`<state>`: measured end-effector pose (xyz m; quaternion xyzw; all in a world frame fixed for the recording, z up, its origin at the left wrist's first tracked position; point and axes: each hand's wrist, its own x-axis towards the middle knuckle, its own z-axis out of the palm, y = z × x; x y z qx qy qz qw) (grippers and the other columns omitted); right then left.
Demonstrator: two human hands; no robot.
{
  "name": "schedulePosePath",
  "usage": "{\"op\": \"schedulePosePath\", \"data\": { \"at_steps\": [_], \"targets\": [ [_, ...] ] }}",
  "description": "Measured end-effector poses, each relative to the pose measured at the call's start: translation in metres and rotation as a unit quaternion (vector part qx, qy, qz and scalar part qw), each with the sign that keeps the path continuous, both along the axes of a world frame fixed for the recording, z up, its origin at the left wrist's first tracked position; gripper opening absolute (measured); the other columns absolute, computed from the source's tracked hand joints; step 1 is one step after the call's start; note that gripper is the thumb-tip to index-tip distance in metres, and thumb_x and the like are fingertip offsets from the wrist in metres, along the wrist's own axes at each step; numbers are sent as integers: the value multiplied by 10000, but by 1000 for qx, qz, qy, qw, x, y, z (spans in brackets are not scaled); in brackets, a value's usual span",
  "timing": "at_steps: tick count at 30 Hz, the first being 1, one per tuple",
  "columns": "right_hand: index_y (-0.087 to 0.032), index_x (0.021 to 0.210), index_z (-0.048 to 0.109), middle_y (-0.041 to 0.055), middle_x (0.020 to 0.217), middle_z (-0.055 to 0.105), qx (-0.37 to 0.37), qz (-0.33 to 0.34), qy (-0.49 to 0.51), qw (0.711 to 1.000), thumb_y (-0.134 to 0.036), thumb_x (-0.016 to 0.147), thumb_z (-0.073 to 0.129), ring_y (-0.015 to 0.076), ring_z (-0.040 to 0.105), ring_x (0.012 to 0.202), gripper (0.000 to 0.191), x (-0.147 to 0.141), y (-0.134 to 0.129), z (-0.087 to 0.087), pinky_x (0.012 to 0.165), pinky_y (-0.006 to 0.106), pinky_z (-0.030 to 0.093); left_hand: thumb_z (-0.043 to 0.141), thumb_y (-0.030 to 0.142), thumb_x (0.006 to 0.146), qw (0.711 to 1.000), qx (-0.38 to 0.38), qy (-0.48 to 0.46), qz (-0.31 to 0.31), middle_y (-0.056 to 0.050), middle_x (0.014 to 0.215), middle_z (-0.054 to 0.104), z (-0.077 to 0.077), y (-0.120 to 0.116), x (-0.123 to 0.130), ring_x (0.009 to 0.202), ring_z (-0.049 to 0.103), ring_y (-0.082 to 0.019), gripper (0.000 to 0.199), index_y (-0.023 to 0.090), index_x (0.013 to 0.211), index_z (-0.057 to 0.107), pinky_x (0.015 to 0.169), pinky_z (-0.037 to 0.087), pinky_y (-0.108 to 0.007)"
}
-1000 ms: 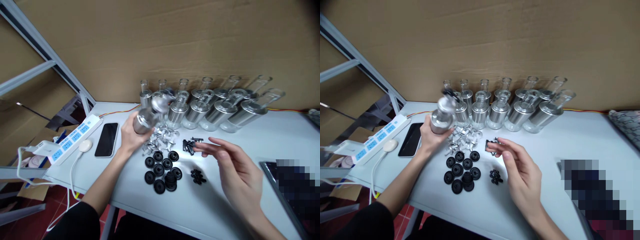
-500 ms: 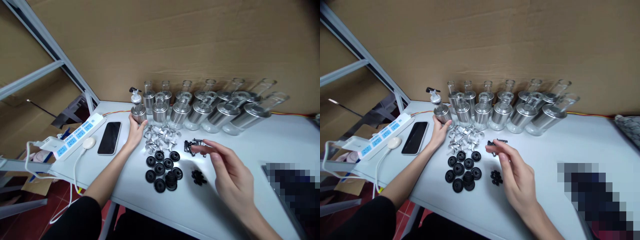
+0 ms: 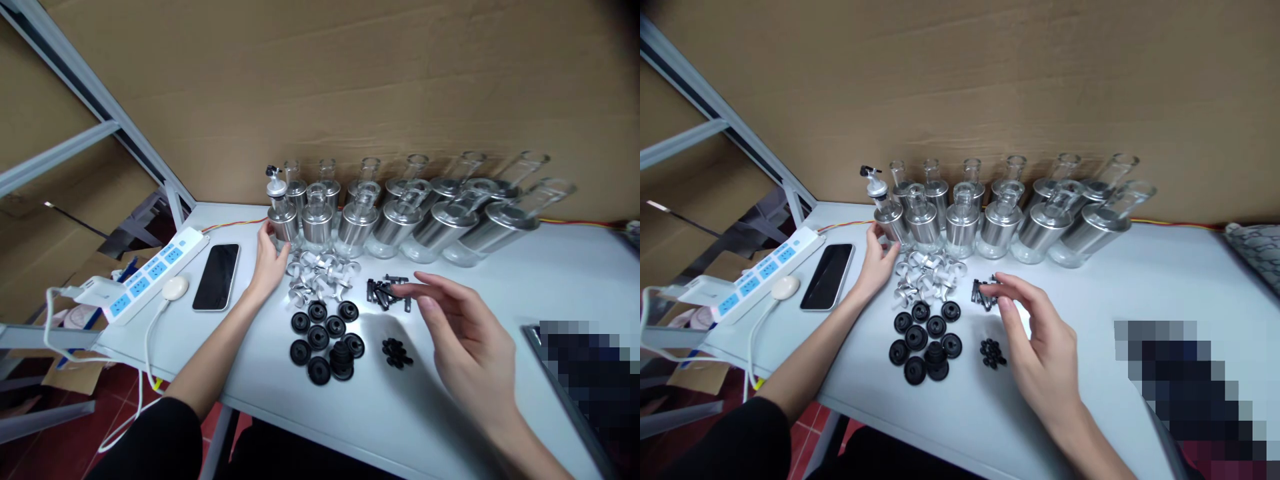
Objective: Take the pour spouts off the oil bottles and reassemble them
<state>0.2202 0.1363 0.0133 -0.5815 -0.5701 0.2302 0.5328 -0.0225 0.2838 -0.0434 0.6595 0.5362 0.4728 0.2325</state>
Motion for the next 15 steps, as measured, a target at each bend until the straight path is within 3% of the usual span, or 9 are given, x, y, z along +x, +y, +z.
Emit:
{"op": "schedulePosePath", "data": {
  "at_steps": [2, 4, 7, 10, 13, 15],
  "targets": [
    [-263, 1137, 575, 37, 964, 700, 3, -3, 4, 1000, -309, 902, 536, 200, 641, 928, 242, 0, 0, 0, 856, 387, 482, 578, 233, 779, 998, 16, 27, 50, -116, 1172, 423, 8, -6, 2, 1095, 452, -211, 434, 175, 1136, 339, 948, 400, -389],
    [-259, 1132, 577, 41, 964, 697, 4, -5, 3, 1000, -303, 896, 546, 205, 639, 924, 242, 1, 1, -1, 856, 395, 481, 580, 248, 791, 995, 25, 71, 60, -69, 1032, 445, 18, -12, 3, 977, 466, -190, 289, 182, 999, 390, 895, 414, -369],
    [-262, 1118, 586, 31, 942, 697, 0, -6, -4, 1000, -293, 893, 552, 195, 635, 919, 229, 1, 0, 0, 858, 381, 476, 534, 250, 849, 986, 44, 159, -7, -31, 885, 473, 33, -20, 5, 881, 471, -181, 105, 188, 827, 452, 819, 413, -333],
    [-268, 1106, 594, 24, 934, 699, -4, -6, -9, 1000, -291, 894, 552, 187, 631, 934, 217, 1, 0, 0, 867, 364, 467, 509, 252, 874, 971, 108, 208, -43, -25, 799, 495, 45, -27, 8, 814, 467, -184, 143, 183, 751, 489, 770, 400, -326],
    [-268, 1092, 601, 20, 929, 703, -1, -8, -17, 1000, -289, 895, 550, 179, 633, 929, 205, 1, 0, 0, 857, 345, 471, 487, 192, 857, 947, 117, 249, -164, -35, 818, 528, 54, -35, 11, 810, 475, -186, 84, 177, 822, 561, 764, 410, -332],
    [-267, 1084, 606, 19, 923, 705, 1, -9, -26, 1000, -289, 895, 548, 176, 634, 918, 198, 1, 1, 0, 850, 341, 476, 488, 95, 775, 920, 90, 277, -262, -47, 908, 541, 58, -40, 14, 879, 483, -193, 189, 182, 899, 600, 807, 422, -343]
  ]
}}
